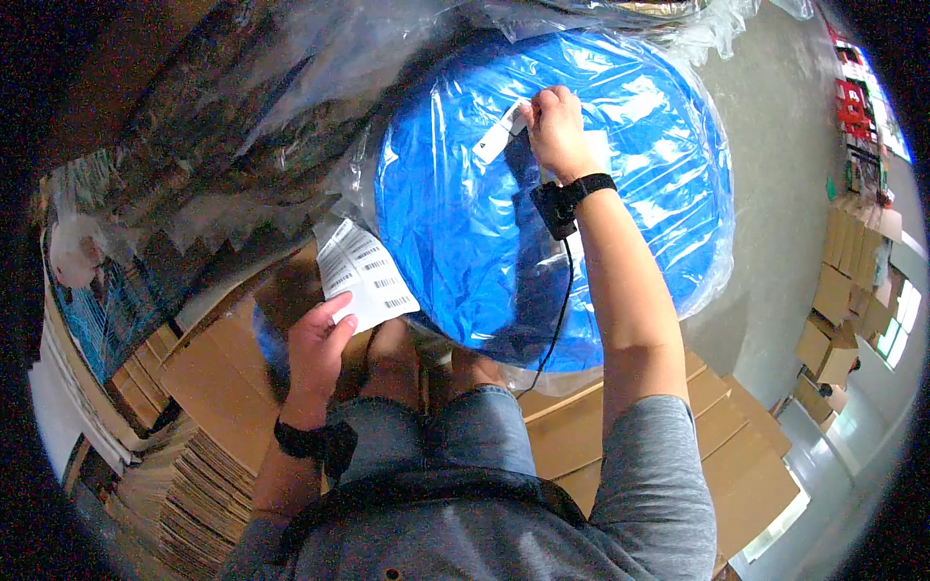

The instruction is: The person repeatedly tears individual labels from a printed sheet and sticks them onto large blue-wrapped packages. They handle the label sheet and the packages by hand, moving each labeled package aside after application. The process continues across multiple packages in a warehouse setting.

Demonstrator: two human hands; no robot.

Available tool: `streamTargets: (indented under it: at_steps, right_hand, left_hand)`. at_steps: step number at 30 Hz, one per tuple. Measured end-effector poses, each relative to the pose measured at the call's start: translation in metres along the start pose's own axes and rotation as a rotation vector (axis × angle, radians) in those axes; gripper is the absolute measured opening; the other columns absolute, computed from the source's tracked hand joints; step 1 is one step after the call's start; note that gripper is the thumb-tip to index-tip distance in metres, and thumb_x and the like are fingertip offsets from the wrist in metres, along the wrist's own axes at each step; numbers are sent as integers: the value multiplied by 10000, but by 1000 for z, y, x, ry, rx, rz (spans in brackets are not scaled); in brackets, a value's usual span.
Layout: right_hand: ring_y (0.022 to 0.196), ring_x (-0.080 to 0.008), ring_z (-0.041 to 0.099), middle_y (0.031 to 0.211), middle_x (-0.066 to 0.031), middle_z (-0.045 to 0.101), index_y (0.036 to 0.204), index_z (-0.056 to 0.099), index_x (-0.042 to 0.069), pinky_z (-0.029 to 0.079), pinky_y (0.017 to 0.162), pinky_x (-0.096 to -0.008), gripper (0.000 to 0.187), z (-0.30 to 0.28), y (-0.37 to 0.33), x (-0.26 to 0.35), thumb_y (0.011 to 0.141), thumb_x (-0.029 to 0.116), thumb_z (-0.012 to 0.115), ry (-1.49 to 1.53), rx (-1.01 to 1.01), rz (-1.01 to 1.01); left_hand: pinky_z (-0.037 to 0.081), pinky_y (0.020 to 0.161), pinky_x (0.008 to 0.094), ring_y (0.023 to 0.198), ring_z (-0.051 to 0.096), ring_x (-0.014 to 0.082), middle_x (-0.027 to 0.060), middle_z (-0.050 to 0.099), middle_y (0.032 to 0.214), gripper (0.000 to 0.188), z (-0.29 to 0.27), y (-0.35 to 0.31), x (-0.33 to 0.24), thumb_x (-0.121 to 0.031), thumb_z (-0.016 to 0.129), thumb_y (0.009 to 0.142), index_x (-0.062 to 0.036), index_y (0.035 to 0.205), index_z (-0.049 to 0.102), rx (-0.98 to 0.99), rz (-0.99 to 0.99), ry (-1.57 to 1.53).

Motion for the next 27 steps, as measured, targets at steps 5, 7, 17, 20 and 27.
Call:
streamTargets:
  at_steps: [5, 7, 17, 20, 27]
  right_hand:
    - [827, -334, 483, 868, -159, 517, 809, 547, 4, 403, 737, -397, 146, -3, -4, 8, 765, 131, 605, -63, -61, -19]
    - [825, -330, 484, 870, -156, 519, 806, 547, 10, 405, 734, -396, 153, -5, -6, 12, 750, 133, 618, -100, -95, -33]
    - [890, -302, 483, 955, -131, 513, 933, 522, 41, 404, 757, -391, 340, -8, -12, 13, 695, 237, 665, -265, -185, -16]
    - [918, -323, 480, 994, -148, 510, 1053, 490, 31, 398, 794, -402, 404, -15, -14, 6, 715, 187, 644, -227, -258, 59]
    - [1214, -335, 343, 1273, -179, 405, 1181, 458, 9, 280, 1011, -400, 409, 8, -34, 51, 798, 131, 536, -85, 75, -233]
  left_hand:
    - [442, 655, 247, 689, 541, 110, 100, 636, 812, 290, -1, 2, 2, -87, 609, 735, 1, 1011, 611, -5, -29, 24]
    - [443, 664, 249, 700, 546, 114, 104, 636, 824, 290, -3, 2, 4, -84, 610, 733, 2, 1010, 610, -17, -32, 23]
    - [445, 702, 252, 753, 567, 130, 116, 636, 883, 280, -2, 2, 8, -86, 601, 750, 8, 1014, 603, 5, -17, 25]
    - [445, 703, 252, 755, 567, 130, 117, 637, 885, 284, -2, 2, 3, -87, 601, 750, 9, 1017, 602, 6, -15, 48]
    - [444, 709, 249, 764, 564, 123, 115, 635, 886, 288, -6, 1, 11, -85, 598, 752, 15, 1021, 598, 11, -52, 7]
Point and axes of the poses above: each hand's wrist, its own y-axis towards the middle knuckle, its own z-axis out of the palm, x = y × z, the point moved 10 cm from there along y, towards the middle knuckle
